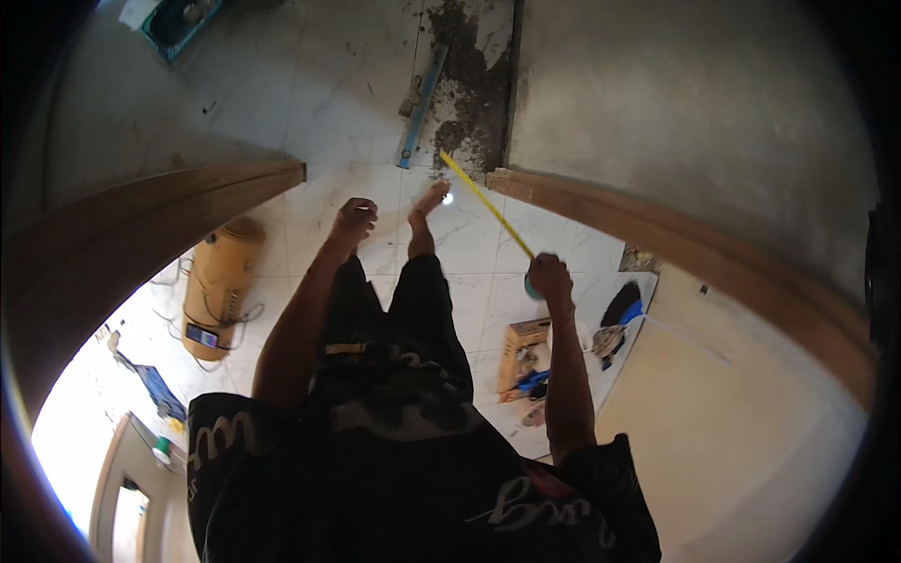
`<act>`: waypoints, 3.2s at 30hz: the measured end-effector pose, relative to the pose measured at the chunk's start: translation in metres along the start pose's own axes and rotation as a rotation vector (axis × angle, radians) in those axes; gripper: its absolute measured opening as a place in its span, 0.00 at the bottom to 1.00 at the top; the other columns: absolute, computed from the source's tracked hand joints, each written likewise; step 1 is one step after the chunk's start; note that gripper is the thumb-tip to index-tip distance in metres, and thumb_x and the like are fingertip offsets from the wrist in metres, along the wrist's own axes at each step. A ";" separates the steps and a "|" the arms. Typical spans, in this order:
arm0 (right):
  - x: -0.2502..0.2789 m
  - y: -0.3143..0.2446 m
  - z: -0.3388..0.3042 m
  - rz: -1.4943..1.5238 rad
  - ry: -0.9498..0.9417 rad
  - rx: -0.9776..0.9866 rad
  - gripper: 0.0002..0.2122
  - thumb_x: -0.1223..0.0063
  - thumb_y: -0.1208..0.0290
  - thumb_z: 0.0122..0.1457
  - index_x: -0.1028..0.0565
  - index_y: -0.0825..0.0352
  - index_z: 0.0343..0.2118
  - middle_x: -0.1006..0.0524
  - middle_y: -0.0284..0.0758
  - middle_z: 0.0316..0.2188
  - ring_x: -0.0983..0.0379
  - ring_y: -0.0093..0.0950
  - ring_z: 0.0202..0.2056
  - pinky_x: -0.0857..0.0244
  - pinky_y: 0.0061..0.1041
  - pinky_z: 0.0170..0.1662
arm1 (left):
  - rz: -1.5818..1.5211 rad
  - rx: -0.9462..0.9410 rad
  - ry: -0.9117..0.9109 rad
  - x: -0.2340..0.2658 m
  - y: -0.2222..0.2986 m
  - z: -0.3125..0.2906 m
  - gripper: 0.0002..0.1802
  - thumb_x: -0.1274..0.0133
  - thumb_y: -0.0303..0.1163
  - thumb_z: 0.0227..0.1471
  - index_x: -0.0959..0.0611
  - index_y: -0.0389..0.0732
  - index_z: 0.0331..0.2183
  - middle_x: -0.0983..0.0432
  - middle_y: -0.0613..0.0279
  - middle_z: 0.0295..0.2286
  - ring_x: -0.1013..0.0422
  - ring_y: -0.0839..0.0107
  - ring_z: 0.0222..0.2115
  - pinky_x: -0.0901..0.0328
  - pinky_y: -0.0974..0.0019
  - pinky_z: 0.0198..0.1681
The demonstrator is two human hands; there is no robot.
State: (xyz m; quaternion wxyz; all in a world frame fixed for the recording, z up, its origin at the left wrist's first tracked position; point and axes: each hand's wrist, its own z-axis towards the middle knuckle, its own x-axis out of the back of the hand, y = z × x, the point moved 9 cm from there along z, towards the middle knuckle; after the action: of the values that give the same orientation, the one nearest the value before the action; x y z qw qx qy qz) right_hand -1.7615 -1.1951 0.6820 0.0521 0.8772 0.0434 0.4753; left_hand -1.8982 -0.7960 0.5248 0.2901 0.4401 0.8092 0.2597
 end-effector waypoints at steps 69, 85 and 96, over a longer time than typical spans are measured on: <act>0.202 -0.218 0.895 -1.291 0.193 0.336 0.05 0.54 0.65 0.58 0.26 0.56 0.32 0.26 0.32 0.30 0.23 0.31 0.32 0.30 0.35 0.29 | -0.120 0.711 -0.096 -0.125 0.053 0.414 0.16 0.53 0.42 0.58 0.29 0.45 0.44 0.28 0.66 0.35 0.32 0.76 0.37 0.35 0.68 0.37; 0.202 -0.216 0.895 -1.269 0.184 0.346 0.06 0.55 0.67 0.58 0.26 0.58 0.33 0.26 0.34 0.31 0.23 0.34 0.33 0.31 0.39 0.32 | -0.218 0.737 -0.051 -0.119 0.058 0.416 0.17 0.49 0.38 0.57 0.28 0.40 0.45 0.31 0.64 0.36 0.36 0.77 0.36 0.39 0.71 0.36; 0.206 -0.217 0.891 -1.270 0.176 0.347 0.05 0.54 0.67 0.58 0.26 0.58 0.34 0.26 0.34 0.31 0.24 0.34 0.34 0.31 0.40 0.34 | -0.215 0.734 -0.050 -0.117 0.058 0.417 0.17 0.49 0.37 0.56 0.28 0.39 0.45 0.31 0.65 0.33 0.36 0.78 0.34 0.39 0.71 0.35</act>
State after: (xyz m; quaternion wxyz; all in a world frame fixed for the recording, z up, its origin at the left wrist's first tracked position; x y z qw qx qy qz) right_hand -0.9082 -0.9992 0.3405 0.1761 0.6348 0.6319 0.4083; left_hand -1.5222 -0.7999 0.3017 0.1583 0.4336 0.8825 -0.0901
